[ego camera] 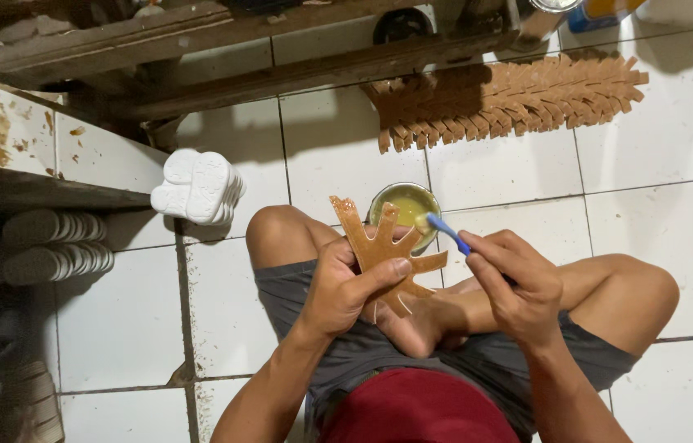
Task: The person sits on a tiled floor and brushes a yellow liquid from a bowl onto flat wooden cutout shapes using a toothbrush, coating each piece and placing it onto a growing pile of finished pieces on the floor. They briefly reach up to a phone on a shelf before resuming coating.
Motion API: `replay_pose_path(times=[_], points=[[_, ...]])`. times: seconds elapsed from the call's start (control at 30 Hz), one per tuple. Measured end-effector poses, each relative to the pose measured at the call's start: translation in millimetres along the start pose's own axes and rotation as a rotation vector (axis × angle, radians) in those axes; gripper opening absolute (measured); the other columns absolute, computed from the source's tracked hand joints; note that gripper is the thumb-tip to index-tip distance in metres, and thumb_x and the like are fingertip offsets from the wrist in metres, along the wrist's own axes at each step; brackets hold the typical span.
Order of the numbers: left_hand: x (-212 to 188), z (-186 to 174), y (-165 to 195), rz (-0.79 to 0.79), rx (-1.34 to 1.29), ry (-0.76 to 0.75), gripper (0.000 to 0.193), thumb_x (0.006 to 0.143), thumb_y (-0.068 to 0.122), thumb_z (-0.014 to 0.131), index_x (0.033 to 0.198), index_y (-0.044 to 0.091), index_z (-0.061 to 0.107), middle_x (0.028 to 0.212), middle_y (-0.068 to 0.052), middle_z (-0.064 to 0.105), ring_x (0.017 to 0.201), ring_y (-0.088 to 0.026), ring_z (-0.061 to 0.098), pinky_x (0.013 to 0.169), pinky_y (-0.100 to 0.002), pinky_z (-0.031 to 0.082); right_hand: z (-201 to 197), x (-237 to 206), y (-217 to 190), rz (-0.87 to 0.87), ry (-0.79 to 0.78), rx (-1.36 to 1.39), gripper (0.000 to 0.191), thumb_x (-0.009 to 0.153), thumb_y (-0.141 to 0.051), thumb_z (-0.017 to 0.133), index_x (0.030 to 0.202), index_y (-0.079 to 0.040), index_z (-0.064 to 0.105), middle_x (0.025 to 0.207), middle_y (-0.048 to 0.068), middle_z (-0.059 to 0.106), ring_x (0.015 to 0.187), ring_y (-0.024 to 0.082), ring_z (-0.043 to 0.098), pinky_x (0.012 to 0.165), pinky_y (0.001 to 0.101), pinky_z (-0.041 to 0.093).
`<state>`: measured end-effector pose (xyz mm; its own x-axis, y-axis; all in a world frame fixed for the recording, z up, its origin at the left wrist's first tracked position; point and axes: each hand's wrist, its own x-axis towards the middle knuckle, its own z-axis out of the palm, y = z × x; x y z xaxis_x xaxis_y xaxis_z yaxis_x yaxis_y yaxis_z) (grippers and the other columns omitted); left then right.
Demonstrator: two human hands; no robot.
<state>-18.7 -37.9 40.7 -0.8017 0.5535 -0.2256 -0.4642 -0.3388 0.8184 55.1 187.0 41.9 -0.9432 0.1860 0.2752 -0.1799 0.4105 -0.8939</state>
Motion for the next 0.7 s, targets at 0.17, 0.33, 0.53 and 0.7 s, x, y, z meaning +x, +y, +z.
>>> replay_pose_path(times=[0.17, 0.33, 0.53, 0.7], points=[[1, -1, -3, 0.0, -0.067, -0.002, 0.039, 0.096, 0.006, 0.07, 0.132, -0.009, 0.062, 0.109, -0.015, 0.071, 0.093, -0.015, 0.069, 0.083, -0.029, 0.059, -1, -1, 7, -0.021, 0.014, 0.02, 0.031, 0.093, 0.007, 0.067, 0.123, 0.003, 0.07, 0.091, 0.009, 0.069, 0.073, 0.011, 0.059, 0.059, 0.022, 0.042], [2, -1, -4, 0.009, -0.093, 0.011, 0.04, 0.095, 0.006, 0.071, 0.131, -0.009, 0.062, 0.111, -0.014, 0.072, 0.097, -0.016, 0.07, 0.087, -0.029, 0.06, -4, -5, 1, 0.02, 0.048, -0.028, 0.029, 0.094, 0.007, 0.066, 0.123, 0.003, 0.07, 0.092, 0.009, 0.068, 0.075, 0.012, 0.06, 0.06, 0.0225, 0.043], [1, -1, -7, -0.004, -0.006, -0.037, 0.04, 0.096, 0.003, 0.071, 0.134, -0.01, 0.062, 0.114, -0.019, 0.071, 0.099, -0.018, 0.069, 0.089, -0.031, 0.06, -5, 5, 13, 0.067, 0.022, -0.088, 0.027, 0.096, 0.006, 0.067, 0.122, 0.004, 0.072, 0.088, 0.008, 0.067, 0.071, 0.01, 0.058, 0.059, 0.023, 0.044], [3, -2, -5, 0.125, -0.22, 0.099, 0.034, 0.09, -0.003, 0.074, 0.119, -0.003, 0.056, 0.113, -0.015, 0.065, 0.101, -0.02, 0.068, 0.091, -0.037, 0.061, -14, 3, 31, 0.351, 0.369, 0.176, 0.02, 0.11, 0.003, 0.06, 0.125, 0.002, 0.073, 0.086, 0.003, 0.063, 0.069, 0.007, 0.047, 0.06, 0.0219, 0.036]])
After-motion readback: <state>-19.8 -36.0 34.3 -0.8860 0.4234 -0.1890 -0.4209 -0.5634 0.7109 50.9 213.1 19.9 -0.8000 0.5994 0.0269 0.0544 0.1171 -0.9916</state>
